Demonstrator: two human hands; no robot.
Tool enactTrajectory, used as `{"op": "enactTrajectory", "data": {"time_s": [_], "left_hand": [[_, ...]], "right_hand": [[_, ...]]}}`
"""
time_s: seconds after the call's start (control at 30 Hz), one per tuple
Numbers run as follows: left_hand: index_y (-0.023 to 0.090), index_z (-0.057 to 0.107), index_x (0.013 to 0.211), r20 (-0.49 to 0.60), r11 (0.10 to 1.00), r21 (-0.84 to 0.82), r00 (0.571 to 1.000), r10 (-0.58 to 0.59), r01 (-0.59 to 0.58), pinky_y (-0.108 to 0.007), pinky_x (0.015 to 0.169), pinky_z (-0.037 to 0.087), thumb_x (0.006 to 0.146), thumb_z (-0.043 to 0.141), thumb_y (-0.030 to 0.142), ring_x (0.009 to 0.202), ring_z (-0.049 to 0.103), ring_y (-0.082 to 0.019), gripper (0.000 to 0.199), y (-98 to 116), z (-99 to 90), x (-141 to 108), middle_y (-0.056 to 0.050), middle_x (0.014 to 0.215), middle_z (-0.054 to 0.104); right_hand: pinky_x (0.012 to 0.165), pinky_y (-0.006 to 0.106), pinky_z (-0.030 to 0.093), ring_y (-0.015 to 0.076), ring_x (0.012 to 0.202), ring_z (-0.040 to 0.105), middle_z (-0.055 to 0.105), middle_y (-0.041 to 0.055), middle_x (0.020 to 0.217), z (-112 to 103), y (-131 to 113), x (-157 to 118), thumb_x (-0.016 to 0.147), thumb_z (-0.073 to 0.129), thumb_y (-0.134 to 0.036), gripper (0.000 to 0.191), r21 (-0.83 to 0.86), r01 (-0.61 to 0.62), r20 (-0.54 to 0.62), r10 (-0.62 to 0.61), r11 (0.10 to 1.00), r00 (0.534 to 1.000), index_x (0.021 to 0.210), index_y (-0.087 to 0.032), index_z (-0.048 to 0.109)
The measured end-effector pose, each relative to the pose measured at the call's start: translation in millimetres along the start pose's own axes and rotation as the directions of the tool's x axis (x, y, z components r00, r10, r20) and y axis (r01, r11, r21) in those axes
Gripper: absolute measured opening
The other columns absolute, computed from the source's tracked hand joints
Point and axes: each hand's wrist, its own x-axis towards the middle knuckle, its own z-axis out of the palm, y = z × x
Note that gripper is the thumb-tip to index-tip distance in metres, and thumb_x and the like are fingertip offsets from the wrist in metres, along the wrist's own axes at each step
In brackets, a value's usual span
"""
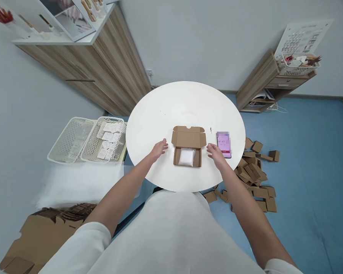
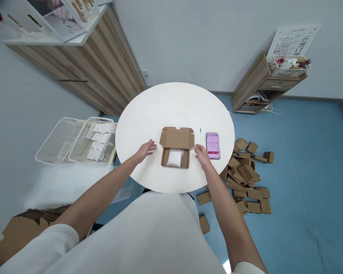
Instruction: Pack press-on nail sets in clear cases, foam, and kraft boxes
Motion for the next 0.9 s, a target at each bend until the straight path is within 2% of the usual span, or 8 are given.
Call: {"op": "enactTrajectory", "data": {"time_s": [0.13,0.23,0.43,0.5,0.6,0.73,0.8,0.9], "left_hand": [[0.016,0.04,0.125,0.082,0.986,-0.127,0.992,-0.098,0.108,-0.035,0.086,0.043,0.074,0.022,0.072,0.118,0.044,-0.027,0.078,10,-1.8,16,-0.015,0.133,0.041],[0.016,0.039,0.127,0.134,0.973,-0.168,0.981,-0.139,0.161,-0.035,0.086,0.043,0.072,0.021,0.074,0.118,0.044,-0.027,0.082,10,-0.5,23,-0.014,0.134,0.041],[0.015,0.041,0.125,0.138,0.964,-0.226,0.984,-0.114,0.144,-0.035,0.088,0.043,0.073,0.022,0.074,0.115,0.046,-0.027,0.082,13,10.7,25,-0.013,0.131,0.044],[0.015,0.044,0.124,0.123,0.965,-0.231,0.988,-0.095,0.121,-0.037,0.089,0.042,0.073,0.021,0.073,0.115,0.046,-0.027,0.08,17,14.6,23,-0.012,0.13,0.046],[0.017,0.048,0.12,0.144,0.972,-0.233,0.99,0.002,0.032,-0.037,0.091,0.04,0.075,0.015,0.072,0.116,0.045,-0.026,0.078,21,18.7,16,-0.009,0.129,0.048],[0.021,0.049,0.12,0.154,0.966,-0.243,0.979,0.133,-0.093,-0.035,0.092,0.041,0.075,0.0,0.071,0.118,0.043,-0.024,0.083,24,21.5,4,-0.006,0.13,0.046],[0.021,0.047,0.122,0.145,0.949,-0.293,0.976,0.162,-0.114,-0.035,0.091,0.042,0.074,-0.003,0.071,0.119,0.043,-0.024,0.086,22,21.5,-2,-0.006,0.132,0.045],[0.021,0.043,0.126,0.148,0.92,-0.383,0.977,0.151,-0.084,-0.036,0.09,0.042,0.072,-0.001,0.074,0.12,0.042,-0.025,0.087,17,18.8,-10,-0.007,0.134,0.041]], "right_hand": [[0.087,0.037,0.042,0.021,0.117,0.044,0.043,0.0063,0.133,2,-20,15,0.078,0.034,-0.063,0.056,0.149,-0.107,0.091,0.095,0.983,0.991,0.121,-0.029,0.044],[0.088,0.037,0.04,0.0203,0.117,0.043,0.044,0.0053,0.132,7,-27,25,0.078,0.029,-0.065,0.059,0.172,-0.135,0.099,0.119,0.976,0.988,0.123,-0.029,0.042],[0.086,0.035,0.04,0.0195,0.105,0.051,0.052,0.004,0.124,24,-28,36,0.077,0.028,-0.066,0.061,0.176,-0.198,0.058,0.191,0.964,0.98,0.122,-0.028,0.043],[0.084,0.034,0.041,0.02,0.105,0.05,0.051,0.004,0.124,28,-28,36,0.076,0.026,-0.068,0.063,0.158,-0.164,0.063,0.156,0.974,0.986,0.12,-0.027,0.046],[0.084,0.036,0.041,0.021,0.102,0.051,0.055,0.0018,0.117,31,-32,30,0.075,0.019,-0.07,0.066,0.06,-0.069,0.13,0.06,0.996,0.99,0.115,-0.028,0.052],[0.083,0.037,0.042,0.0217,0.098,0.053,0.058,0.0007,0.113,32,-35,14,0.075,0.009,-0.072,0.073,0.054,0.068,0.232,-0.079,0.996,0.969,0.113,-0.03,0.055],[0.084,0.035,0.042,0.0213,0.1,0.053,0.055,0.0005,0.118,31,-35,6,0.074,0.006,-0.072,0.076,0.057,0.107,0.251,-0.118,0.993,0.961,0.117,-0.03,0.052],[0.086,0.034,0.042,0.02,0.103,0.052,0.053,0.0009,0.123,29,-30,-5,0.075,0.003,-0.071,0.078,0.025,0.126,0.263,-0.128,0.992,0.956,0.123,-0.029,0.047]]}}
